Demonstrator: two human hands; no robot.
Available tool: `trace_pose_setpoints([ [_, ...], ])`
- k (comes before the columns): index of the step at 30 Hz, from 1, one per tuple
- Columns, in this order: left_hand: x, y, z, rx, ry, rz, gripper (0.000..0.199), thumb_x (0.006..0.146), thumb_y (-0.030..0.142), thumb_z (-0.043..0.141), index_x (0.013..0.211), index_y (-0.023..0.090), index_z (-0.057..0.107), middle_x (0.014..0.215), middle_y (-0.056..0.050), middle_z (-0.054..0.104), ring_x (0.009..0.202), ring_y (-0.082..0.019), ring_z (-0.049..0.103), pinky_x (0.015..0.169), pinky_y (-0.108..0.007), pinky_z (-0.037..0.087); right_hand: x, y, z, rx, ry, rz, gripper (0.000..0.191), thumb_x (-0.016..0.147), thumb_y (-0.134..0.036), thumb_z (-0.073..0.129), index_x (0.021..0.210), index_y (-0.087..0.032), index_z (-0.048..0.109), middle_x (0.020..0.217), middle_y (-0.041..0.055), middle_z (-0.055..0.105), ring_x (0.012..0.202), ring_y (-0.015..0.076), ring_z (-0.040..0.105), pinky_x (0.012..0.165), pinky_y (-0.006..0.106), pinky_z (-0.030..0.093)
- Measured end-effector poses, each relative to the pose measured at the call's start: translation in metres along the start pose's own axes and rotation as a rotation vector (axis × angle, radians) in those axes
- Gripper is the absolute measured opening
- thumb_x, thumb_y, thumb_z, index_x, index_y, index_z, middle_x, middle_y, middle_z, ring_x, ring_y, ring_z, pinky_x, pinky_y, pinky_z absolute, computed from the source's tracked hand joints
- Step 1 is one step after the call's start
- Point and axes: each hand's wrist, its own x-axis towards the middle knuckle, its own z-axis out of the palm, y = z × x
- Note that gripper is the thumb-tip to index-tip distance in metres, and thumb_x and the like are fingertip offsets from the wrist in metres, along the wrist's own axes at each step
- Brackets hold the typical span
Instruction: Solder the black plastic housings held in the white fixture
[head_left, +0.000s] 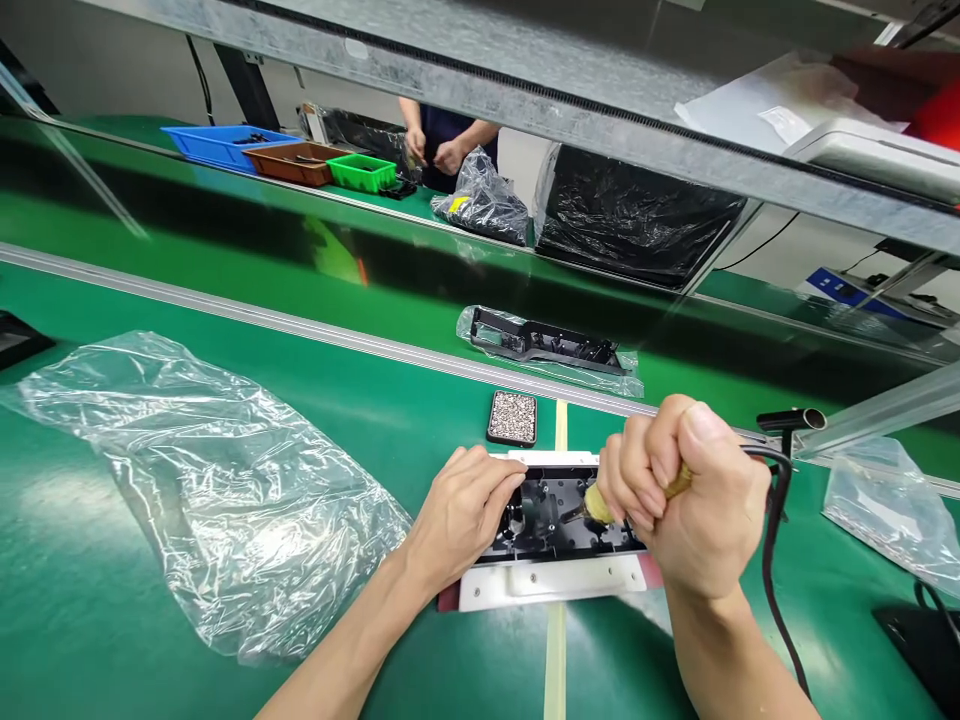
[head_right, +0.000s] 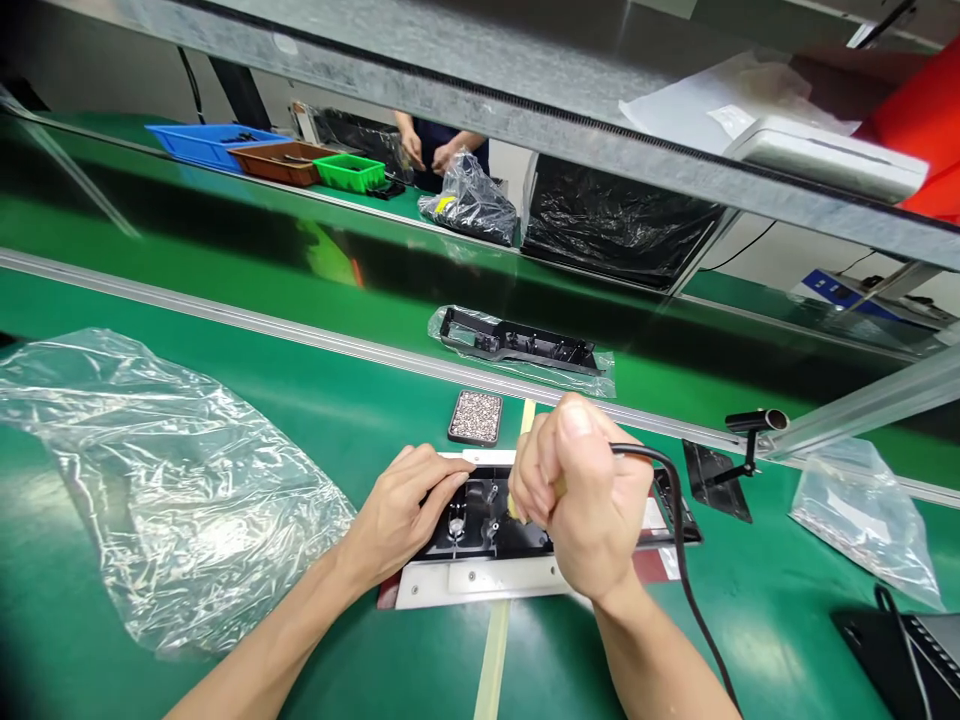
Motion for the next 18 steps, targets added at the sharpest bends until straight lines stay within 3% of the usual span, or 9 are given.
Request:
trace_pose_setpoints([
  [18,0.0031,0.0072,-0.0005,0.013,-0.009,-0.012,0.019,0.109,0.019,0.048,0.115,0.021,0.066,0.098,-0.002,0.069,0.085,-0.020,0.053,0.080,-0.037,0.034,-0.0024,0.0063,-0.0009,0.022,-0.079,0.081,0.043,0.099,-0.035,0.054,0.060,-0.019,0.042,0.047,-0.0039,0.037,0.037,0.0089,0.033,0.035,0.022,0.031],
])
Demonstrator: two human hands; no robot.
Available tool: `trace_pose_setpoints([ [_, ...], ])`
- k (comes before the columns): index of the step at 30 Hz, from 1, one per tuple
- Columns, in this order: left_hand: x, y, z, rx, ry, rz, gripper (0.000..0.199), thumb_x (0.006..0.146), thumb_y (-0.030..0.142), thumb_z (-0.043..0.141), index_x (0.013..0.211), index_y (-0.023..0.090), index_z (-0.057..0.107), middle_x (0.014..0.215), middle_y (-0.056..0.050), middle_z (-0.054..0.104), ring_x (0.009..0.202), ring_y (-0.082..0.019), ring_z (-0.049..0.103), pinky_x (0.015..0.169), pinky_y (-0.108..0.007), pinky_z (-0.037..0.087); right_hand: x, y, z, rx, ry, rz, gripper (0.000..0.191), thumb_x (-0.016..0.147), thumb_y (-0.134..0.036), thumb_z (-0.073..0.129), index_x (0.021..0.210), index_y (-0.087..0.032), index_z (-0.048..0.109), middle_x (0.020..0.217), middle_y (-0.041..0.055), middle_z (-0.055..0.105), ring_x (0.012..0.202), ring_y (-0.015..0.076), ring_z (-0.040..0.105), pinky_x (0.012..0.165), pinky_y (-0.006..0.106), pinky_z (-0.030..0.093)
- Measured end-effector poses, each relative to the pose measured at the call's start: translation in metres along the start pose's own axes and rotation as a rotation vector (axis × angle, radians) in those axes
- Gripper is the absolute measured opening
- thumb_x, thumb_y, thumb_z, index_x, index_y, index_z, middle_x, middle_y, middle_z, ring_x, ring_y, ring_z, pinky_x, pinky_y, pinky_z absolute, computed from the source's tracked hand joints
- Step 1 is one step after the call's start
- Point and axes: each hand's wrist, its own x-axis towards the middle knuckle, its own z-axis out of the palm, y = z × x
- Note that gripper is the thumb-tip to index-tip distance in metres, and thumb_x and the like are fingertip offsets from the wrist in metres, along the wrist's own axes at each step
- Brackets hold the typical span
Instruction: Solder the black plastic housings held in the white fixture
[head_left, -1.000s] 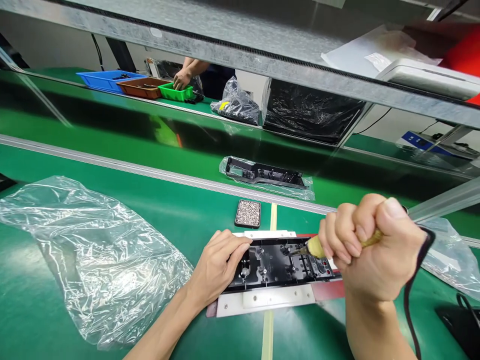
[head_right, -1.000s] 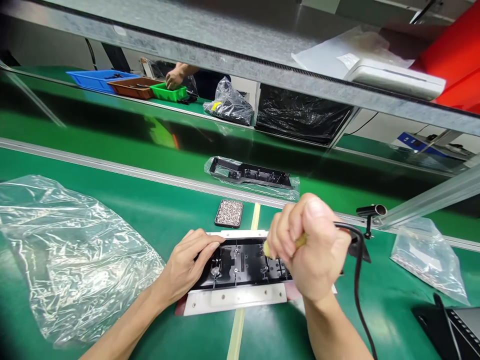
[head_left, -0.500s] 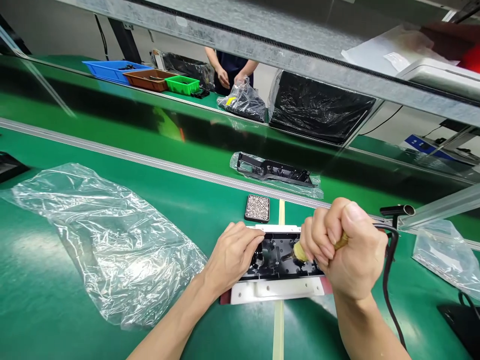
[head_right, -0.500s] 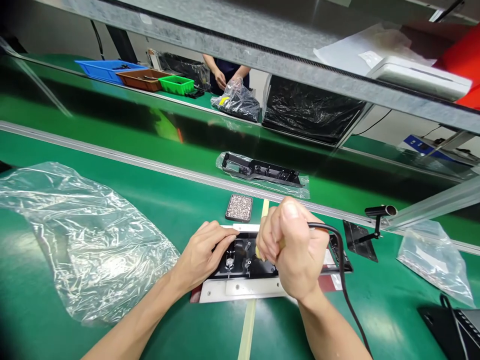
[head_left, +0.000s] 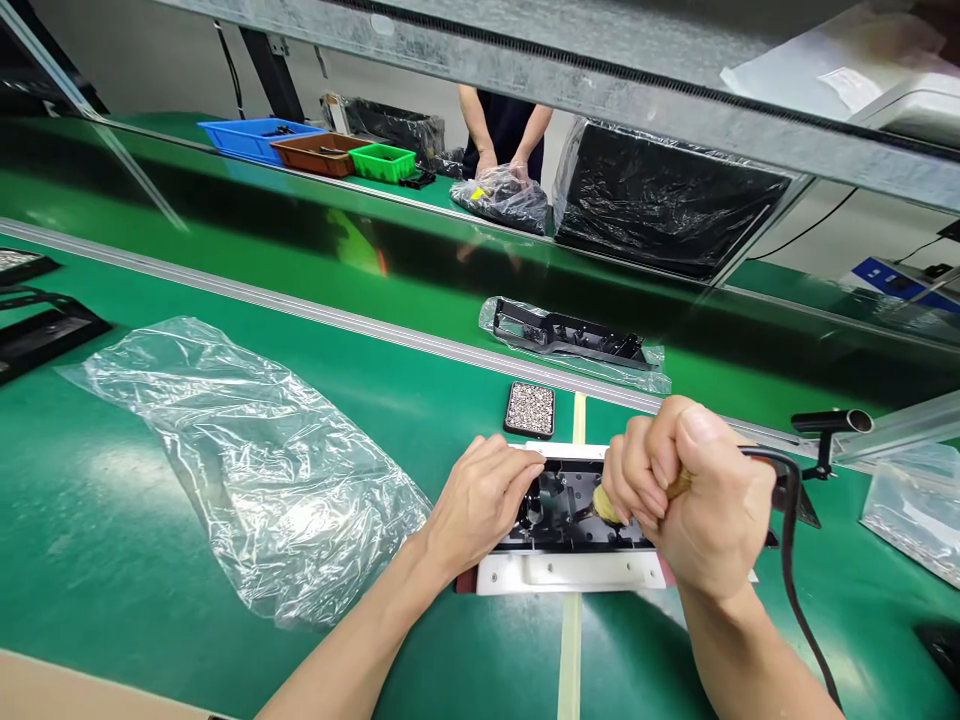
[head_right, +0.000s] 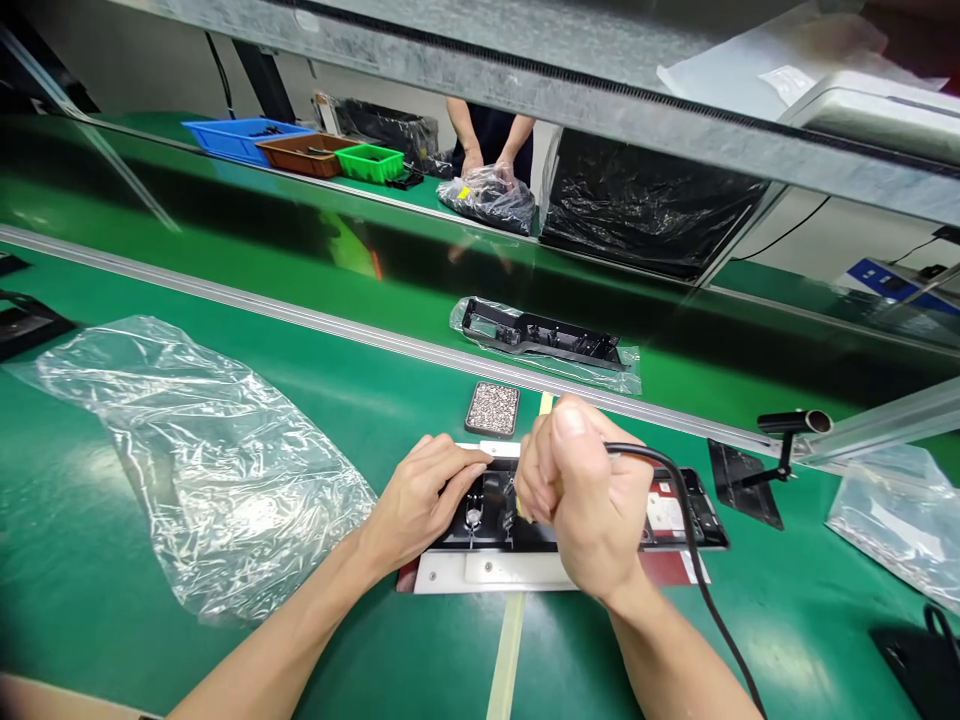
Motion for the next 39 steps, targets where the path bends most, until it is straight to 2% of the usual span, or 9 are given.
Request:
trace_pose_setpoints([
  [12,0.002,0.002,0.001,-0.015,0.008,0.012,0.019,0.109,0.019,0.047,0.113,0.020,0.066,0.097,-0.002,0.069,0.084,-0.021,0.053,0.080,-0.037,0.033,0.001,0.008,-0.001,-0.014,0.000,0.017,0.045,0.100,-0.037,0.053,0.060,-0.020,0.041,0.048,-0.0047,0.035,0.038,0.0078,0.032,0.035,0.021,0.030],
  [19,-0.003,-0.004,-0.003,-0.008,0.004,-0.005,0.020,0.110,0.021,0.045,0.111,0.020,0.065,0.091,-0.002,0.065,0.082,-0.021,0.051,0.078,-0.036,0.033,-0.002,0.016,0.009,-0.029,-0.013,-0.048,0.049,0.102,-0.042,0.053,0.060,-0.020,0.041,0.048,-0.0049,0.036,0.039,0.0075,0.034,0.036,0.022,0.030],
  [24,-0.010,-0.013,-0.010,-0.001,-0.010,-0.017,0.020,0.110,0.022,0.044,0.114,0.021,0.064,0.098,-0.002,0.066,0.084,-0.021,0.052,0.080,-0.036,0.033,-0.006,0.031,0.012,-0.001,-0.046,-0.051,0.045,0.105,-0.041,0.049,0.065,-0.021,0.041,0.050,-0.0052,0.037,0.042,0.0079,0.033,0.038,0.023,0.031],
  [28,-0.016,-0.020,-0.018,0.005,-0.025,-0.020,0.021,0.111,0.023,0.043,0.110,0.021,0.064,0.094,-0.003,0.066,0.082,-0.021,0.051,0.080,-0.036,0.034,-0.010,0.046,0.016,-0.060,-0.069,-0.058,0.045,0.105,-0.043,0.048,0.067,-0.021,0.039,0.053,-0.0046,0.037,0.046,0.0088,0.034,0.041,0.024,0.029],
  [31,-0.021,-0.028,-0.025,0.010,-0.029,-0.018,0.024,0.111,0.025,0.041,0.110,0.022,0.064,0.091,-0.003,0.065,0.082,-0.020,0.052,0.080,-0.036,0.034,-0.012,0.055,0.022,-0.114,-0.086,-0.040,0.045,0.105,-0.045,0.049,0.068,-0.021,0.039,0.055,-0.0046,0.038,0.047,0.0085,0.035,0.043,0.025,0.029],
  [35,-0.027,-0.042,-0.036,-0.001,-0.041,-0.035,0.024,0.111,0.027,0.043,0.116,0.024,0.066,0.097,-0.005,0.065,0.089,-0.021,0.056,0.083,-0.036,0.038,-0.009,0.061,0.032,-0.121,-0.117,0.014,0.044,0.105,-0.049,0.046,0.071,-0.022,0.039,0.053,-0.0054,0.039,0.047,0.0091,0.037,0.047,0.027,0.033],
  [39,-0.026,-0.038,-0.048,-0.031,-0.001,-0.066,0.026,0.110,0.032,0.046,0.115,0.022,0.069,0.094,-0.007,0.066,0.086,-0.022,0.059,0.087,-0.037,0.043,-0.006,0.063,0.037,-0.143,-0.131,0.019,0.043,0.104,-0.049,0.045,0.071,-0.022,0.041,0.055,-0.0049,0.041,0.051,0.0104,0.040,0.052,0.028,0.037],
])
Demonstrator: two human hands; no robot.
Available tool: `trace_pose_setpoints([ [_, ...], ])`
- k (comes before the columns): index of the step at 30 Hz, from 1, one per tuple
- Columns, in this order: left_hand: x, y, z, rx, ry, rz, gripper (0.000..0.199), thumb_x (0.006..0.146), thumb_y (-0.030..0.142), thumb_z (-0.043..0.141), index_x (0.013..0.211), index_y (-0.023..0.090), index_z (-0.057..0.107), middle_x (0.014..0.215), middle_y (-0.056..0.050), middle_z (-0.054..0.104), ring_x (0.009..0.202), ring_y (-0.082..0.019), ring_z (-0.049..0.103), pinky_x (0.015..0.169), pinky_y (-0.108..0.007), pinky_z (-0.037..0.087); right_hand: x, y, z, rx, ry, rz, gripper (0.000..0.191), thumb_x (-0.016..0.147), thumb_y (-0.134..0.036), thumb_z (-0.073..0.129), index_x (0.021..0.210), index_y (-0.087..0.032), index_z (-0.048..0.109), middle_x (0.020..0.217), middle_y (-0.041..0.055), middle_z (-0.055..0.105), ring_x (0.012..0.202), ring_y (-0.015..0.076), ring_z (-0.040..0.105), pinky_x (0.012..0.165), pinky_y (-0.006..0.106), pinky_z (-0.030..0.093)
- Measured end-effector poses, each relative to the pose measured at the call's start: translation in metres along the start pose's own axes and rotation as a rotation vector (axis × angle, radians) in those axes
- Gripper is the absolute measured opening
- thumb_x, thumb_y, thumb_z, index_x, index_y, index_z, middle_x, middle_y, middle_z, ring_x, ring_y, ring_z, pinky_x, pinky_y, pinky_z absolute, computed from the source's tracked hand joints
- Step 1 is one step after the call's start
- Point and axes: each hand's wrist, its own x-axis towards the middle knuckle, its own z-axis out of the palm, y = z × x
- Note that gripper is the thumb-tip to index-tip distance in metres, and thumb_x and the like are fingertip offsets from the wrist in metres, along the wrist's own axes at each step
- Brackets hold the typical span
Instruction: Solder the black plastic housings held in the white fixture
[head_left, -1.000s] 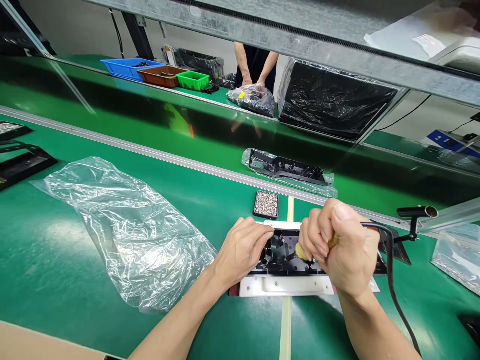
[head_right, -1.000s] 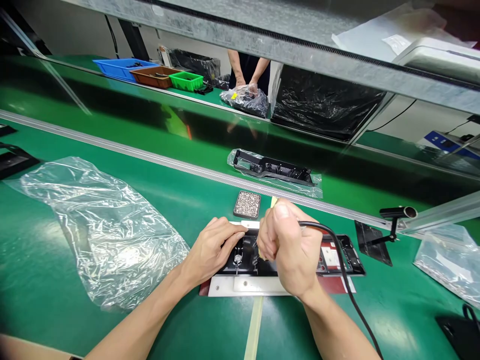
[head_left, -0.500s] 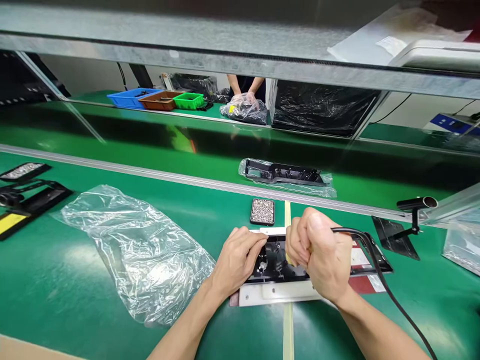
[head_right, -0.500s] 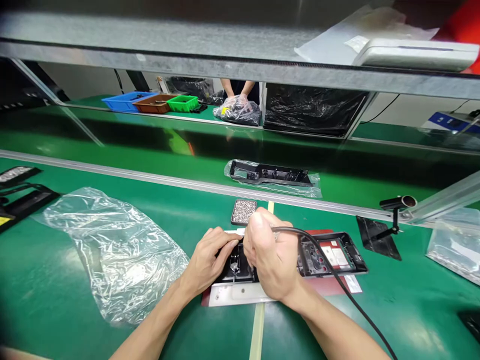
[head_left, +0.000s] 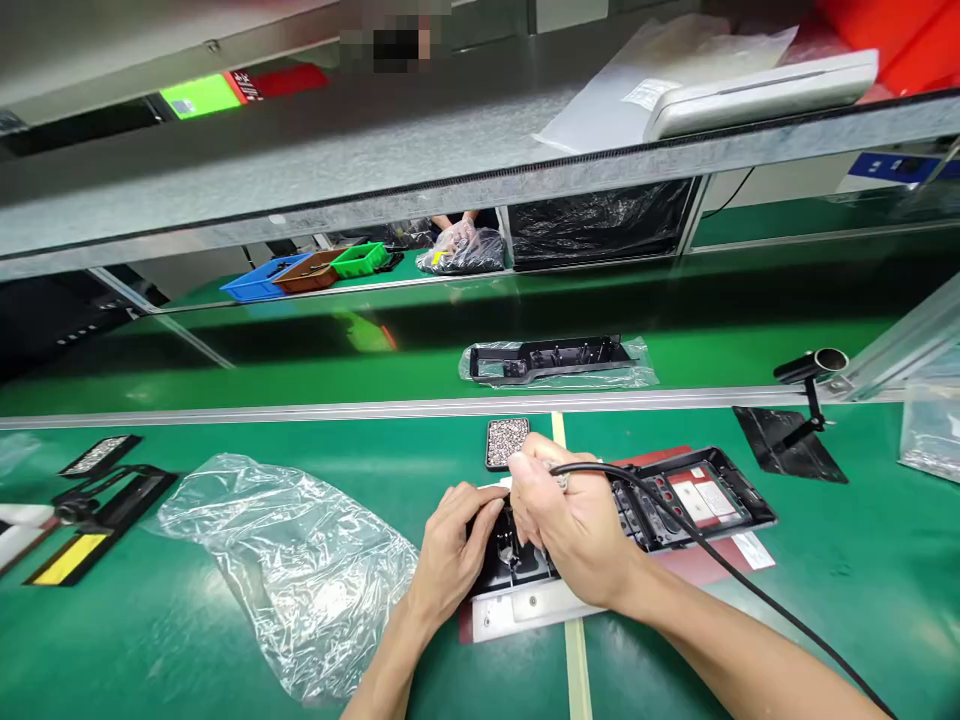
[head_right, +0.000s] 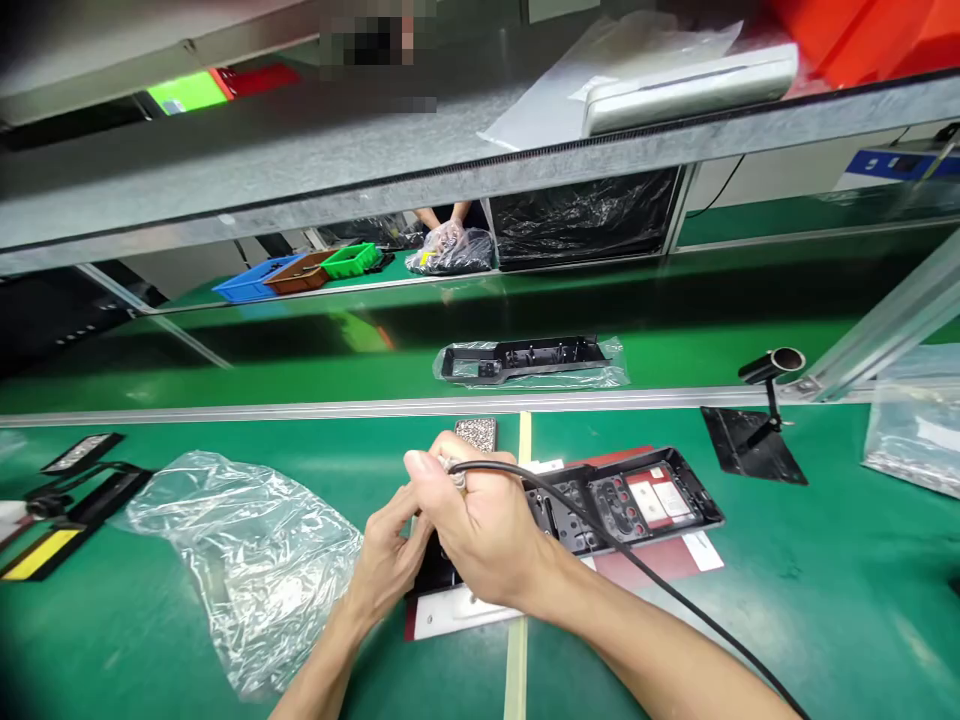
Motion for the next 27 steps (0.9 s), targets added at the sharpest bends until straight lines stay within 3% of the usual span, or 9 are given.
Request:
trace_pose_setpoints([
  [5,0.008,0.035,-0.014,-0.138,0.233,-0.099,0.026,0.109,0.037,0.050,0.113,0.022,0.070,0.101,-0.006,0.067,0.088,-0.019,0.063,0.077,-0.027,0.049,0.002,-0.002,0.003,-0.065,-0.043,-0.042,0.042,0.105,-0.047,0.045,0.072,-0.021,0.044,0.059,-0.0040,0.044,0.054,0.0109,0.043,0.056,0.028,0.038],
  [8,0.013,0.054,-0.018,-0.262,0.325,-0.098,0.032,0.110,0.041,0.045,0.122,0.023,0.068,0.113,-0.007,0.065,0.101,-0.020,0.064,0.086,-0.027,0.052,0.004,0.001,0.006,-0.084,-0.054,-0.065,0.041,0.105,-0.048,0.045,0.073,-0.021,0.044,0.059,-0.0040,0.045,0.055,0.0110,0.042,0.055,0.028,0.036],
  [12,0.022,0.070,-0.012,-0.341,0.321,0.044,0.046,0.109,0.051,0.039,0.132,0.019,0.062,0.129,-0.014,0.058,0.121,-0.030,0.056,0.102,-0.039,0.049,0.005,0.006,0.006,-0.098,-0.083,-0.123,0.040,0.105,-0.047,0.042,0.075,-0.021,0.045,0.062,-0.0028,0.046,0.058,0.0121,0.044,0.058,0.028,0.036],
  [16,0.034,0.082,-0.002,-0.161,0.336,0.141,0.043,0.109,0.049,0.043,0.130,0.017,0.063,0.129,-0.014,0.056,0.122,-0.029,0.055,0.106,-0.041,0.046,0.004,0.008,0.005,-0.181,-0.059,-0.239,0.050,0.107,-0.053,0.026,0.074,-0.020,0.045,0.069,0.0005,0.047,0.064,0.0141,0.044,0.063,0.030,0.035],
  [21,0.050,0.093,0.000,-0.193,0.268,0.254,0.046,0.111,0.048,0.036,0.115,0.017,0.070,0.118,-0.013,0.064,0.116,-0.029,0.058,0.096,-0.042,0.052,0.004,0.009,0.009,-0.211,-0.085,-0.308,0.065,0.105,-0.060,0.011,0.075,-0.020,0.051,0.069,0.0044,0.055,0.068,0.0183,0.050,0.065,0.034,0.036],
  [24,0.055,0.094,0.001,-0.281,0.232,0.257,0.045,0.111,0.046,0.037,0.106,0.017,0.071,0.111,-0.012,0.066,0.107,-0.027,0.061,0.089,-0.040,0.055,0.003,0.012,0.013,-0.218,-0.020,-0.338,0.067,0.105,-0.059,0.009,0.075,-0.021,0.055,0.074,0.0076,0.060,0.075,0.0211,0.054,0.072,0.037,0.040],
  [27,0.056,0.093,0.003,-0.315,0.252,0.259,0.044,0.111,0.046,0.039,0.103,0.018,0.072,0.108,-0.011,0.066,0.102,-0.026,0.062,0.086,-0.038,0.055,0.000,0.014,0.015,-0.248,0.023,-0.353,0.066,0.105,-0.058,0.010,0.070,-0.021,0.052,0.070,0.0069,0.058,0.070,0.0204,0.050,0.071,0.037,0.039],
])
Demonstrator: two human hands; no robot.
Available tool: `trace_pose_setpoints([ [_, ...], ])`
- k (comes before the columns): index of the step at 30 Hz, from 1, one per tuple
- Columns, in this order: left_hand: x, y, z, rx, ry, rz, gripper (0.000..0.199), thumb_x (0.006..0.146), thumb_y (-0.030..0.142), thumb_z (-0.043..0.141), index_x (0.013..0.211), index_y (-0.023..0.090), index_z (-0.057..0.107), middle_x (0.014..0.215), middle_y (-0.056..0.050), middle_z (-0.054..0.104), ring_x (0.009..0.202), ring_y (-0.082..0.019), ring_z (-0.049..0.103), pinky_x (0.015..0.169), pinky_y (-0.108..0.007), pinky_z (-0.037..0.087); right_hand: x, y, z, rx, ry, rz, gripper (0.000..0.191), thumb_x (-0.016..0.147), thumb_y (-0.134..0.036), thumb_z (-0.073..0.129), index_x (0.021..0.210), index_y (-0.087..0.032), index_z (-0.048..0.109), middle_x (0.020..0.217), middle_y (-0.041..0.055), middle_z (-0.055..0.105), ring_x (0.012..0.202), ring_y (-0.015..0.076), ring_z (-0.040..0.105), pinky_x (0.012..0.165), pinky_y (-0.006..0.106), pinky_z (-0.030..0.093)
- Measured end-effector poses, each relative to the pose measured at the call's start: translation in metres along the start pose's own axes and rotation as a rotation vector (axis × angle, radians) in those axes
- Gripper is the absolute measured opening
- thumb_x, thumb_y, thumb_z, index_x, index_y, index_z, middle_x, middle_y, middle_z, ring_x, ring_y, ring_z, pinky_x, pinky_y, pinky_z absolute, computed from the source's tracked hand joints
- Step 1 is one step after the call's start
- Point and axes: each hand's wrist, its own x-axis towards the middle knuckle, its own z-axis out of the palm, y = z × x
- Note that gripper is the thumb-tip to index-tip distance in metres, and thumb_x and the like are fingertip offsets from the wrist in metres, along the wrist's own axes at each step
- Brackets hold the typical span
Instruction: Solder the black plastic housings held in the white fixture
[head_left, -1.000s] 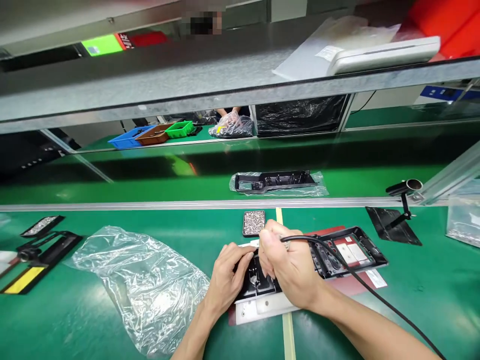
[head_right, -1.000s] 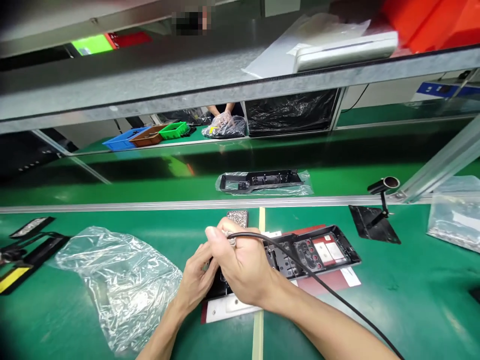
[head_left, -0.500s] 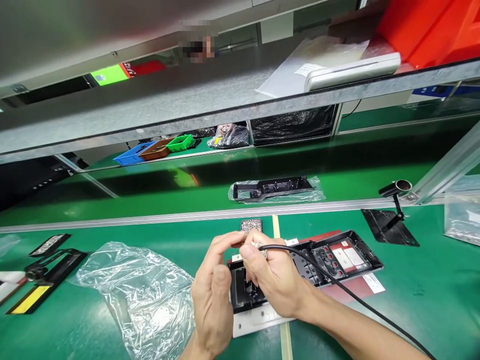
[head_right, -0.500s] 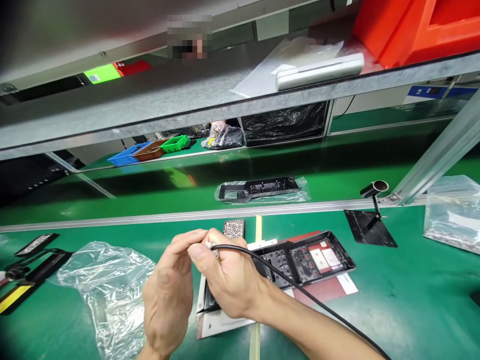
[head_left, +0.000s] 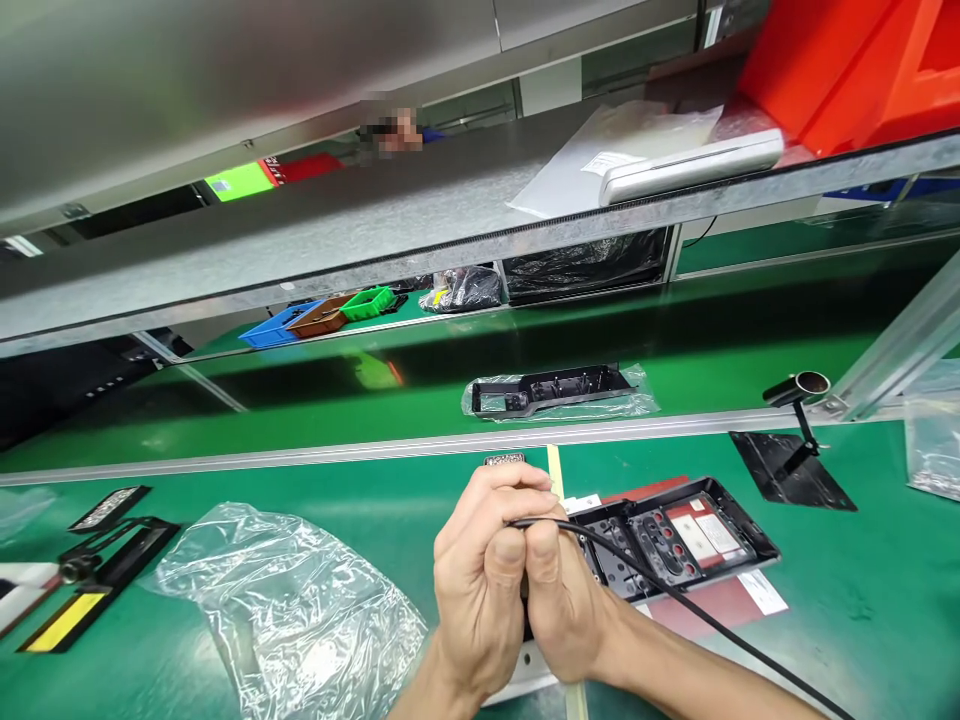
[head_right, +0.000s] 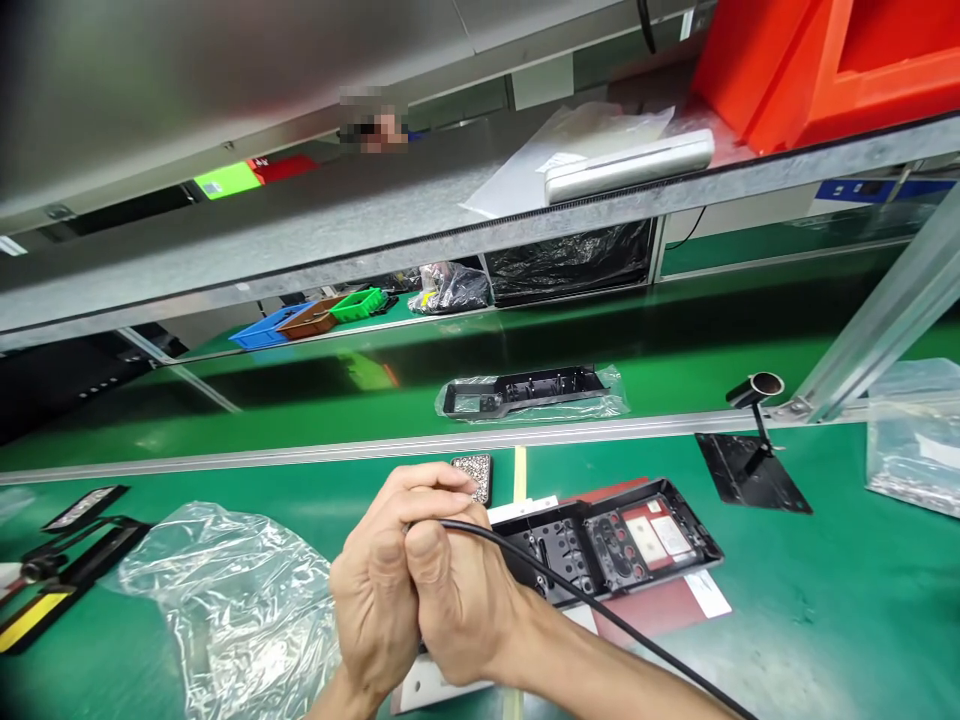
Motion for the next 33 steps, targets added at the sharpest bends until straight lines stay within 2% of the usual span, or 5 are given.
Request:
trace_pose_setpoints([
  [7,-0.003,-0.003,0.004,0.013,0.026,0.041,0.027,0.110,0.029,0.046,0.103,0.019,0.071,0.107,-0.009,0.068,0.100,-0.024,0.063,0.083,-0.035,0.053,-0.002,-0.002,0.000,0.027,-0.080,-0.006,0.059,0.106,-0.056,0.013,0.070,-0.021,0.044,0.062,0.0026,0.048,0.062,0.0176,0.045,0.061,0.035,0.033],
  [13,0.000,-0.005,0.001,0.066,0.048,0.053,0.027,0.108,0.033,0.050,0.097,0.021,0.071,0.116,-0.009,0.064,0.115,-0.029,0.057,0.103,-0.046,0.044,0.000,-0.001,-0.002,-0.171,-0.040,0.019,0.065,0.102,-0.066,0.013,0.078,-0.020,0.052,0.088,0.0096,0.061,0.087,0.0237,0.054,0.077,0.039,0.043],
  [23,-0.004,0.002,0.000,-0.020,0.083,-0.096,0.043,0.112,0.042,0.040,0.081,0.017,0.058,0.086,-0.007,0.054,0.084,-0.021,0.055,0.078,-0.036,0.047,-0.032,0.002,-0.016,-0.297,0.142,0.251,0.064,0.086,-0.085,0.045,0.087,-0.021,0.043,0.076,-0.0015,0.044,0.064,0.0147,0.042,0.060,0.031,0.028],
  [28,-0.003,0.006,0.000,-0.256,0.005,-0.127,0.042,0.111,0.045,0.042,0.083,0.017,0.053,0.071,-0.004,0.052,0.067,-0.017,0.053,0.064,-0.032,0.045,-0.060,0.007,-0.031,-0.253,0.043,-0.045,0.041,0.105,-0.050,0.032,0.076,-0.022,0.039,0.066,-0.0008,0.040,0.057,0.0151,0.036,0.058,0.034,0.023],
  [33,-0.004,0.006,0.001,-0.340,0.061,-0.146,0.041,0.111,0.045,0.044,0.083,0.017,0.053,0.064,0.000,0.046,0.055,-0.013,0.049,0.055,-0.028,0.039,-0.084,0.012,-0.016,-0.320,-0.145,-0.447,0.047,0.106,-0.036,0.027,0.061,-0.022,0.031,0.051,-0.0022,0.033,0.046,0.0138,0.027,0.048,0.033,0.014],
])
